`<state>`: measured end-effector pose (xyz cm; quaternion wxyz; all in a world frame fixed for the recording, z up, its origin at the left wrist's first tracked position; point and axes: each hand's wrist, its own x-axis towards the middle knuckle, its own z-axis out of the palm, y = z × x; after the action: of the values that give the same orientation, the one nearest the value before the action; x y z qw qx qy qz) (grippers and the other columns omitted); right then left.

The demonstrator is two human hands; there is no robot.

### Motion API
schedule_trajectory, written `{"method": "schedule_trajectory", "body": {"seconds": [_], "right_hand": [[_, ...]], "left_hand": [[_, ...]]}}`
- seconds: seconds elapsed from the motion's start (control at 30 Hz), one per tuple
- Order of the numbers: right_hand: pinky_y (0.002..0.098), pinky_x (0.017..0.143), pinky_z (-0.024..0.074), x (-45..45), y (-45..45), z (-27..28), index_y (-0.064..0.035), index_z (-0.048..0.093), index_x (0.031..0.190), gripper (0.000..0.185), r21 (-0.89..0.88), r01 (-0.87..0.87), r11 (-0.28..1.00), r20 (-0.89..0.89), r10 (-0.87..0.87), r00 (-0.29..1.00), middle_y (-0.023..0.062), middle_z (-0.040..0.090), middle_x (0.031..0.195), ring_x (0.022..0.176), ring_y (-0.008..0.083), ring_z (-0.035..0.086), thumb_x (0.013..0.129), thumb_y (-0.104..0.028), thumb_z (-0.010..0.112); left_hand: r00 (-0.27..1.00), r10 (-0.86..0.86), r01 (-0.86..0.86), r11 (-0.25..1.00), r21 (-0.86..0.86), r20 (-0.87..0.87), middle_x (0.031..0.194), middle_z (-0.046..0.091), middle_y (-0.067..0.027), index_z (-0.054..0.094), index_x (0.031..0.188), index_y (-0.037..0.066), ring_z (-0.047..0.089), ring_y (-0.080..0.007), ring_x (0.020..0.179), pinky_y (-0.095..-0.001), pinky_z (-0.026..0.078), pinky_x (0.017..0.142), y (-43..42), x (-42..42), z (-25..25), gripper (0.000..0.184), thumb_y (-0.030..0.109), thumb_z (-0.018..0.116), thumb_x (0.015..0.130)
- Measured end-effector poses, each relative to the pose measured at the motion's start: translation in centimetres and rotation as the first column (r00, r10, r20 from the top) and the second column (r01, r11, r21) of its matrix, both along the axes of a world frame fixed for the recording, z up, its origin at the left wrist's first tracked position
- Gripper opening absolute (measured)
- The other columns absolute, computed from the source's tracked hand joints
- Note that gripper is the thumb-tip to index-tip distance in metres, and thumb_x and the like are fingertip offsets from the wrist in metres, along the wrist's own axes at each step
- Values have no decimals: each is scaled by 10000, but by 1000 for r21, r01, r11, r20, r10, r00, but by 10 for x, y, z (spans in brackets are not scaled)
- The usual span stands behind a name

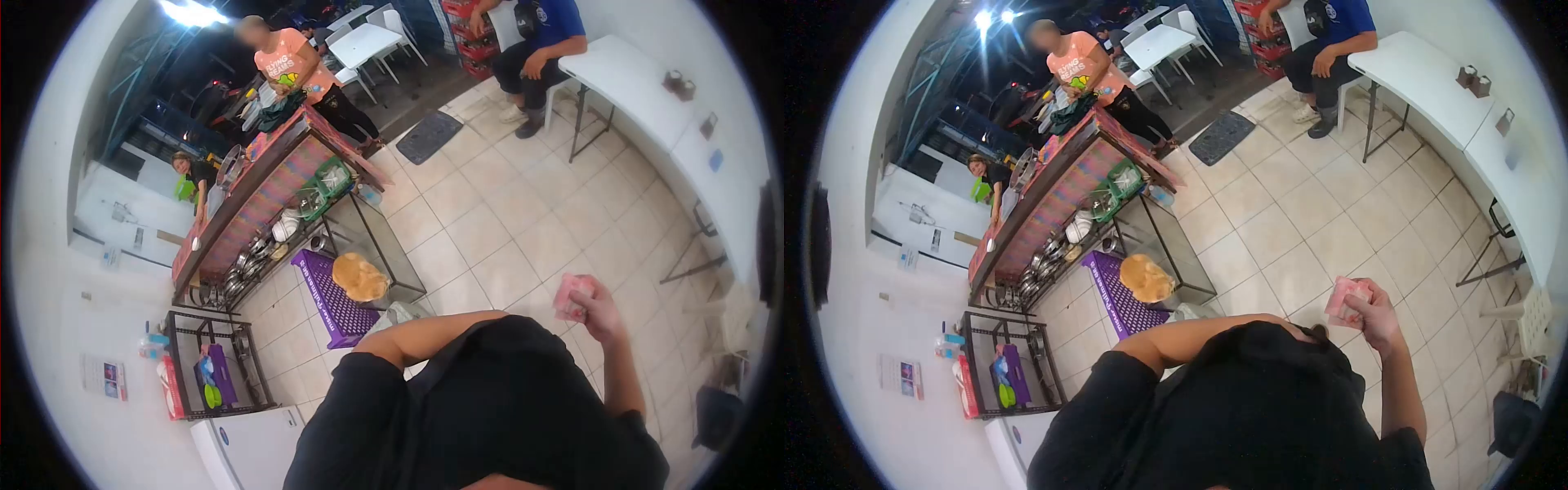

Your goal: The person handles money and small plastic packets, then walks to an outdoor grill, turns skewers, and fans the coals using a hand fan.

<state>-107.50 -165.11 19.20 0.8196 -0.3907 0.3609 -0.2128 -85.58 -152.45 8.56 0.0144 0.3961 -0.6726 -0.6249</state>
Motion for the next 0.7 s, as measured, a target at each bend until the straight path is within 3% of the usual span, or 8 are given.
{"method": "schedule_trajectory", "body": {"seconds": [0.17, 0.23, 0.4, 0.47, 0.5, 0.57, 0.6, 0.7], "right_hand": [[255, 610, 545, 9, -3, 6, -25, 547, 1041, 229, -71, 3, 997, -13, -4, 1000, 40, 606, 863, 737, 113, 610, 826, -68, 614], [195, 531, 476, 11, -2, 13, -24, 561, 1028, 223, -159, -72, 985, -92, 58, 994, 24, 599, 842, 712, 77, 576, 816, -68, 615], [172, 501, 423, 32, -1, 20, -18, 570, 1020, 227, -270, -79, 960, -111, 50, 993, 12, 593, 837, 691, 54, 542, 806, -77, 618], [170, 501, 422, 42, 0, 18, -16, 569, 1022, 233, -282, -98, 954, -117, 67, 991, 12, 593, 842, 694, 49, 539, 804, -81, 620], [181, 527, 437, 47, -1, 19, -10, 568, 1031, 235, -320, -129, 939, -100, 102, 990, 20, 602, 858, 709, 54, 547, 812, -82, 612], [192, 552, 451, 57, 0, 32, -5, 567, 1041, 237, -359, -162, 919, -93, 137, 986, 28, 611, 874, 724, 59, 555, 821, -84, 604], [215, 588, 468, 65, 0, 54, 5, 563, 1060, 251, -411, -210, 887, -19, 222, 975, 41, 618, 894, 752, 71, 566, 825, -72, 608], [268, 674, 495, 74, -8, 125, 29, 531, 1154, 320, -625, -268, 733, 242, 508, 827, 138, 638, 971, 779, 142, 614, 840, -2, 588]], "left_hand": [[999, 36, -37, 999, -40, -13, 892, 605, -180, 603, 1013, -2, 590, -334, 907, -390, 478, 751, 0, 12, 13, 303, 249, 462, 917], [997, 68, -69, 996, -61, -22, 890, 604, -180, 603, 1011, -1, 590, -335, 906, -391, 479, 750, 6, 16, 14, 303, 249, 461, 917], [987, 156, -161, 971, -176, -41, 885, 604, -181, 605, 1007, -1, 590, -337, 903, -392, 480, 746, 12, 33, 22, 302, 249, 461, 917], [967, 253, -238, 941, -239, 33, 883, 604, -181, 605, 1005, -1, 591, -338, 902, -393, 481, 745, 20, 36, 22, 302, 249, 461, 917], [928, 339, -294, 920, -258, 152, 862, 598, -181, 618, 966, 11, 589, -353, 887, -402, 484, 719, 23, 33, 27, 284, 244, 465, 915], [921, 322, -232, 905, -358, 218, 877, 605, -178, 631, 957, 32, 594, -357, 873, -407, 484, 715, 24, 29, 54, 271, 250, 477, 909], [906, 306, -152, 880, -450, 292, 891, 611, -175, 643, 948, 53, 600, -360, 858, -413, 484, 710, 22, 29, 70, 258, 256, 490, 903], [916, 272, -121, 888, -443, 295, 900, 627, -114, 615, 1022, 126, 622, -298, 900, -396, 508, 748, 25, 42, 109, 275, 312, 492, 860]]}}
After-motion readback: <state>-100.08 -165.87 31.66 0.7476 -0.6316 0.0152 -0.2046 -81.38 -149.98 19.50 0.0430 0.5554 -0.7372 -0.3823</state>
